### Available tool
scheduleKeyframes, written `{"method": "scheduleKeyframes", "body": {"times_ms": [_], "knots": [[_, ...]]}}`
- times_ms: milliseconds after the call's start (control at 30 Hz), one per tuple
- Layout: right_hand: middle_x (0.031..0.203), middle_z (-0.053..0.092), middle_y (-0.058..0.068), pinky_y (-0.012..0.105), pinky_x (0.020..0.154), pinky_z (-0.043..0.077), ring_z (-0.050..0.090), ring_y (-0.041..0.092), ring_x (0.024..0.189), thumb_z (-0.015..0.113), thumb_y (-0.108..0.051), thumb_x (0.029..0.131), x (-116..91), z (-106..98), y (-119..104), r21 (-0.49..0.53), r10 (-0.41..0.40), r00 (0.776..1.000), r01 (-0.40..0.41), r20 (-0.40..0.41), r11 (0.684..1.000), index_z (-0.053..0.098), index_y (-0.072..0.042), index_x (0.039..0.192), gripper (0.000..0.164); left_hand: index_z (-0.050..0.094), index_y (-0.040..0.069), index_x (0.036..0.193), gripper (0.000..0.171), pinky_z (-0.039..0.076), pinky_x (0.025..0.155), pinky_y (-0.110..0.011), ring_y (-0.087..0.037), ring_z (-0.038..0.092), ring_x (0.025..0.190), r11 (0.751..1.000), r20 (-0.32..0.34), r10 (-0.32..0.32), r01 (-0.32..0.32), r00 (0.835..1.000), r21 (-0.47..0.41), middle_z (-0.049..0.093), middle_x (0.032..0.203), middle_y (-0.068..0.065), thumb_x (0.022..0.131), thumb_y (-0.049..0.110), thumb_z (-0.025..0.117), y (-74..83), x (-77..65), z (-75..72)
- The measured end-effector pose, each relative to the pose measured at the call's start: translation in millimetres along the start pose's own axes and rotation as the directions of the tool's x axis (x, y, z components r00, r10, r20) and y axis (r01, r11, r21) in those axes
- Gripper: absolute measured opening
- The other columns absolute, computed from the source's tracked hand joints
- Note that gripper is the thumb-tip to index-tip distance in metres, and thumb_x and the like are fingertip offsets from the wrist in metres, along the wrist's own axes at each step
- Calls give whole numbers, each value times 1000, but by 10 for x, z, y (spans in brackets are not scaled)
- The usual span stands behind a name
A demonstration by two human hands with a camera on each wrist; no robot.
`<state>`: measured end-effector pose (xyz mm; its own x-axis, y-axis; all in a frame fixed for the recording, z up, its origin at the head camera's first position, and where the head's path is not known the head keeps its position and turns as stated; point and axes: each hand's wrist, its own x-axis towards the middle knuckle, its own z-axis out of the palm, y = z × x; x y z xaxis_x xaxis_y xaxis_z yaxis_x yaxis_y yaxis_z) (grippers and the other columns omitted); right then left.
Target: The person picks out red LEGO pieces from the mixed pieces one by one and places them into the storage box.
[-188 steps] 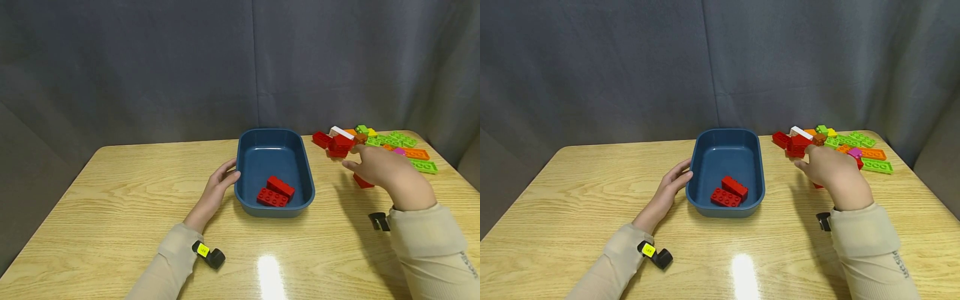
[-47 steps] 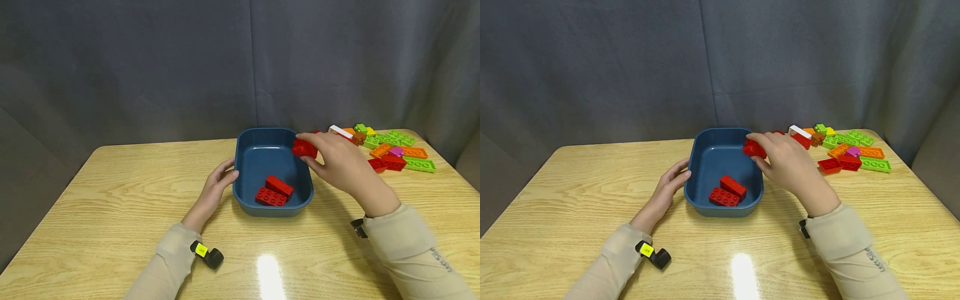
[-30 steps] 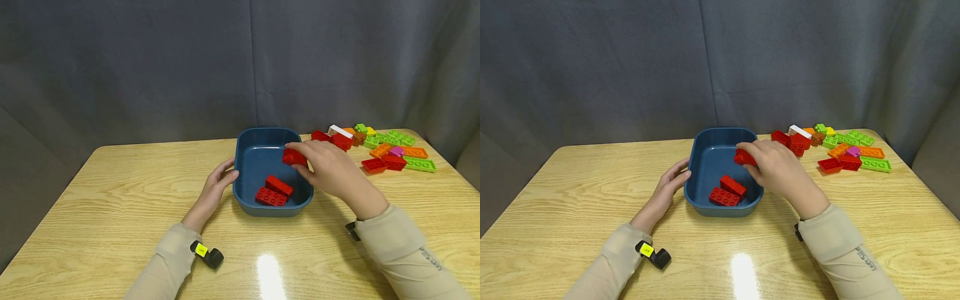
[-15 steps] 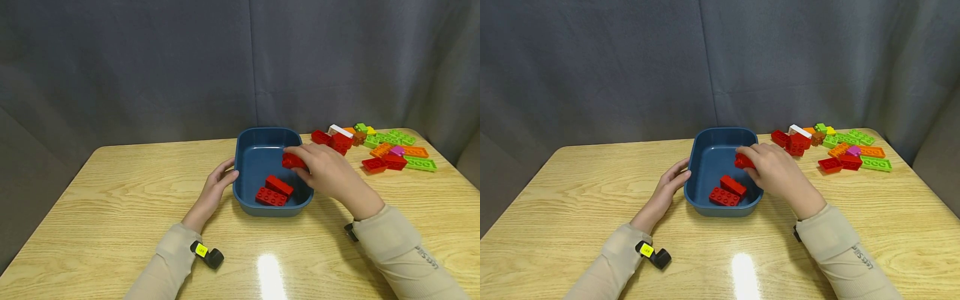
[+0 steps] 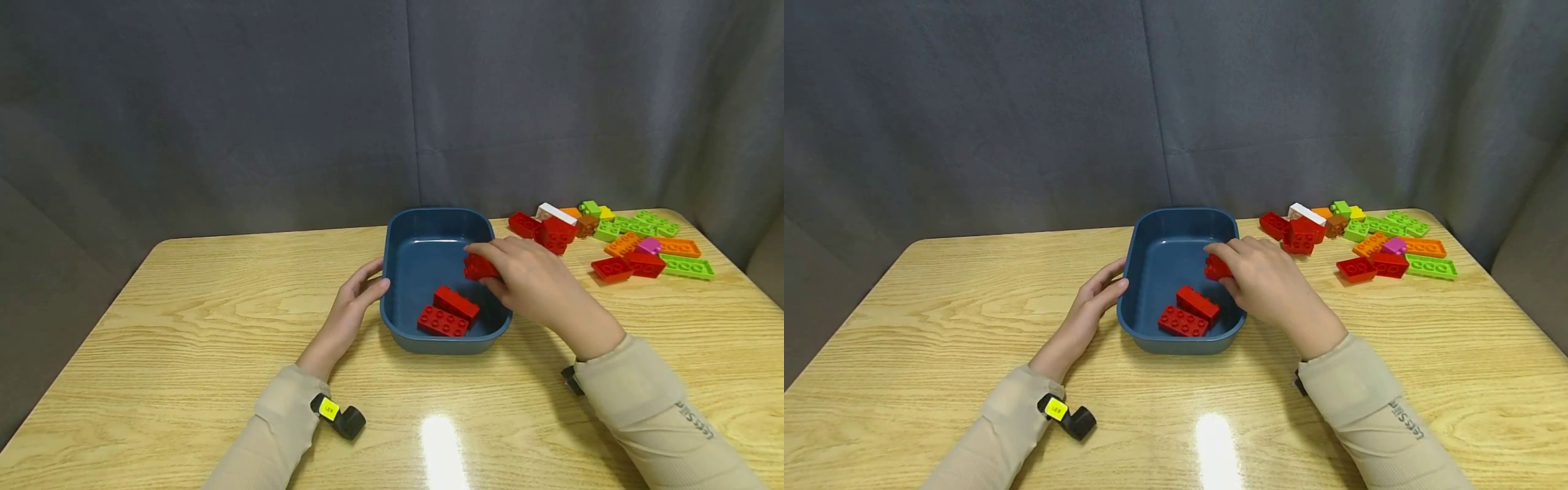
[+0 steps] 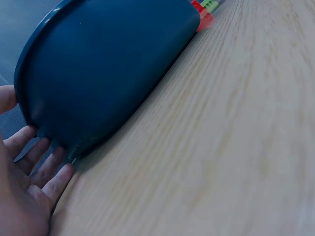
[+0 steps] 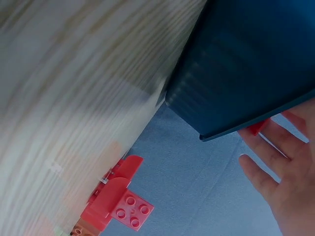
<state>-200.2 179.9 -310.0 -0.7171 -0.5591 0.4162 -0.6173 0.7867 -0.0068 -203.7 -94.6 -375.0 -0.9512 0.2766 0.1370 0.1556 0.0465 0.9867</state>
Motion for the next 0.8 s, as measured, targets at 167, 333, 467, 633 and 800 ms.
{"method": "scheduleKeyframes", "body": {"times_ms": [167,333,467,633,800], "knots": [[104,71,13,46,87,54,61,27,93,77,-14,73,-3,0,0,3,9,1000,-9,15,1000,60,-8,122,53,36,7,144,52,32,113,-52,-28,44,130,1000,-1,-1,1,1000,2,36,151,-14,96,25,48,0,-4,1],[103,70,16,49,86,54,60,29,93,77,-13,72,-5,-2,2,28,10,1000,-10,26,1000,60,-5,121,53,37,6,143,52,32,113,-51,-28,44,130,1000,-3,2,-2,1000,1,36,150,-15,96,24,47,1,-4,3],[103,70,17,50,86,53,60,30,93,77,-12,73,-7,-3,-2,40,4,1000,-5,27,999,60,-4,120,51,38,7,143,51,33,113,-51,-27,45,128,1000,-13,1,-1,1000,8,38,149,-14,96,24,48,11,-7,10],[105,70,16,50,87,53,61,30,94,75,-11,75,-8,-13,1,33,-5,1000,4,24,999,61,-4,119,46,37,7,143,51,33,113,-51,-27,45,128,1000,-14,-5,5,1000,11,38,149,-14,96,25,48,21,-11,13],[105,71,17,48,86,54,62,29,92,73,-11,76,-10,-21,14,14,-27,1000,27,-9,1000,62,-3,117,43,37,6,143,51,32,113,-51,-28,45,128,1000,-11,-3,4,1000,4,37,150,-15,96,24,48,16,-4,9]]}}
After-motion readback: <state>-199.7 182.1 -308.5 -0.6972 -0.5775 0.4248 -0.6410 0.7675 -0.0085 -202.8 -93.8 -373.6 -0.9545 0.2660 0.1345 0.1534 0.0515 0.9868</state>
